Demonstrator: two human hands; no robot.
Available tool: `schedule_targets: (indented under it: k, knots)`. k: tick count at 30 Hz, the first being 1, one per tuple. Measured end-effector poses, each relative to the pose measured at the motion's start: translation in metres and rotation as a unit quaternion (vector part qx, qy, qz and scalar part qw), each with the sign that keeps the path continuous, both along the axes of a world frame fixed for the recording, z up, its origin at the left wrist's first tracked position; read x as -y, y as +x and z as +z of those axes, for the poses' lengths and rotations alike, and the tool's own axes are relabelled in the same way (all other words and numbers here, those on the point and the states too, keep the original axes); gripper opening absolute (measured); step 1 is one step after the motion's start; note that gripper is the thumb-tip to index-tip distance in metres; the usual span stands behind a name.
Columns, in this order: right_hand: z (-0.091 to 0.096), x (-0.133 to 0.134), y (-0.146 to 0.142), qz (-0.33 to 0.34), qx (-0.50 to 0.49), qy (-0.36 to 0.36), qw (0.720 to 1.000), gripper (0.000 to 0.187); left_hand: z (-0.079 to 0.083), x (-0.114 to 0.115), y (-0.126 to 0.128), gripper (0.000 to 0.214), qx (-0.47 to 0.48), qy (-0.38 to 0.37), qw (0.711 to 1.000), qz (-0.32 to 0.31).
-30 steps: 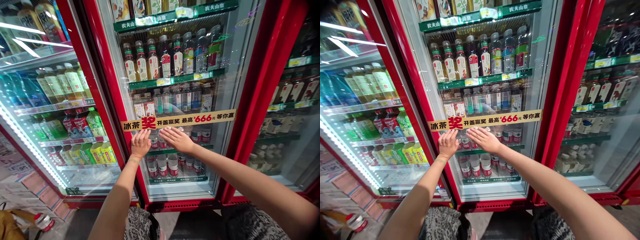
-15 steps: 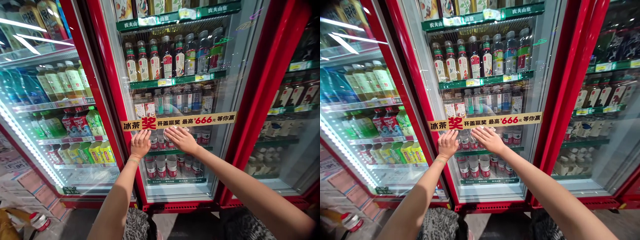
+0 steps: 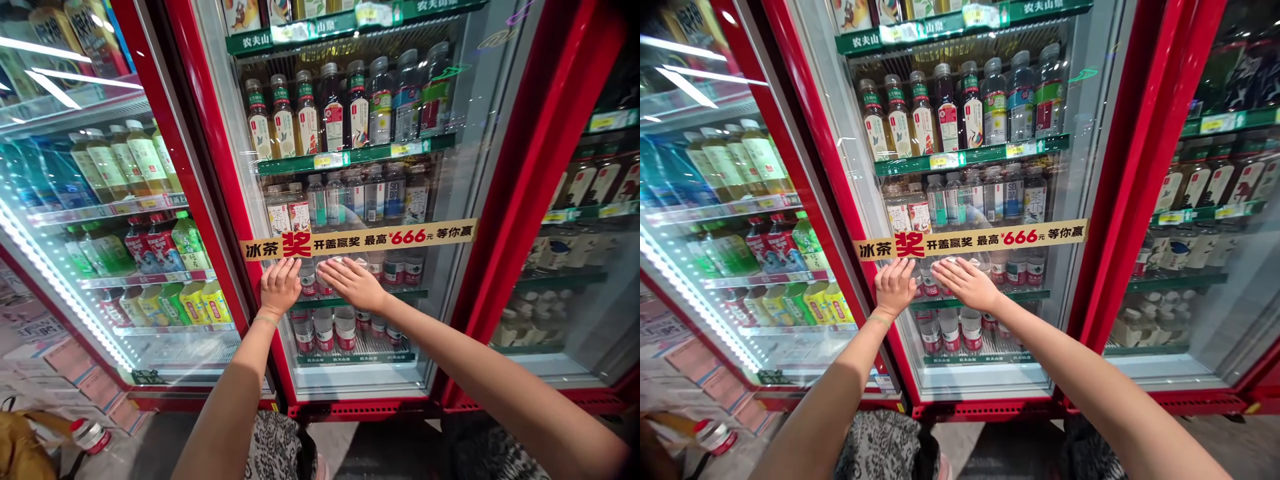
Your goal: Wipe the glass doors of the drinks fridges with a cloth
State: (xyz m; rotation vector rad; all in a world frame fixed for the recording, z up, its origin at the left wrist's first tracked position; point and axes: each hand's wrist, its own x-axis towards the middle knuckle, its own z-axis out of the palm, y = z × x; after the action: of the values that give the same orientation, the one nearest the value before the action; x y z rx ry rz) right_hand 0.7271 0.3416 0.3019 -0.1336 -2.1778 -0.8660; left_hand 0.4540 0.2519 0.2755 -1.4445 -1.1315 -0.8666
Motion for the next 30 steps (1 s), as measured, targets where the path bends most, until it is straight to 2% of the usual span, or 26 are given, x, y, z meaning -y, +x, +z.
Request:
schedule_targets:
  k: [2, 3, 6, 7, 12, 14, 17, 19, 21, 23, 27, 28, 30]
  knots:
    - [0.004, 0.000, -0.001, 0.027, 0.043, 0.017, 0.999, 0.073, 0.000, 0.000, 0.000, 0.050, -0.001, -0.002, 1.000, -0.001]
    - [0.006, 0.000, -0.003, 0.018, 0.024, 0.009, 1.000, 0.073, 0.000, 0.000, 0.000, 0.050, 0.003, -0.009, 1.000, -0.003]
    - [0.009, 0.004, -0.012, -0.042, -0.115, -0.048, 0.991, 0.075, 0.000, -0.001, 0.000, 0.049, 0.013, -0.035, 0.999, 0.000]
    - [0.008, 0.006, -0.015, -0.045, -0.126, -0.055, 0.989, 0.076, -0.001, -0.001, -0.001, 0.048, 0.012, -0.038, 0.999, 0.001]
    - [0.004, 0.004, -0.005, 0.030, 0.057, 0.021, 0.998, 0.072, -0.001, -0.002, -0.002, 0.051, 0.013, -0.032, 0.999, -0.026]
    - [0.005, 0.001, 0.002, 0.004, 0.041, 0.021, 0.999, 0.071, 0.000, -0.002, -0.002, 0.053, 0.001, -0.018, 0.999, -0.033]
    - [0.006, -0.001, 0.003, -0.054, -0.044, -0.006, 0.998, 0.074, 0.001, -0.002, -0.001, 0.052, -0.016, -0.007, 1.000, -0.019]
    - [0.006, -0.001, 0.003, -0.035, -0.021, -0.002, 0.999, 0.074, 0.002, -0.002, -0.001, 0.049, -0.016, -0.017, 1.000, -0.007]
    - [0.006, -0.003, 0.005, 0.020, 0.059, 0.025, 0.998, 0.071, 0.002, -0.002, -0.001, 0.048, -0.016, -0.022, 1.000, -0.001]
    - [0.008, -0.004, 0.008, 0.041, 0.094, 0.046, 0.994, 0.069, 0.002, -0.002, -0.001, 0.049, -0.017, -0.024, 1.000, -0.001]
    - [0.009, 0.001, -0.002, -0.047, -0.055, 0.007, 0.997, 0.070, 0.001, -0.001, -0.002, 0.049, 0.005, -0.056, 0.998, -0.014]
    - [0.007, 0.003, -0.005, -0.057, -0.075, 0.002, 0.996, 0.070, 0.001, -0.001, -0.002, 0.049, 0.008, -0.059, 0.998, -0.017]
    - [0.001, 0.005, -0.008, -0.039, -0.046, 0.020, 0.998, 0.067, 0.001, -0.001, -0.003, 0.048, 0.012, -0.056, 0.998, -0.023]
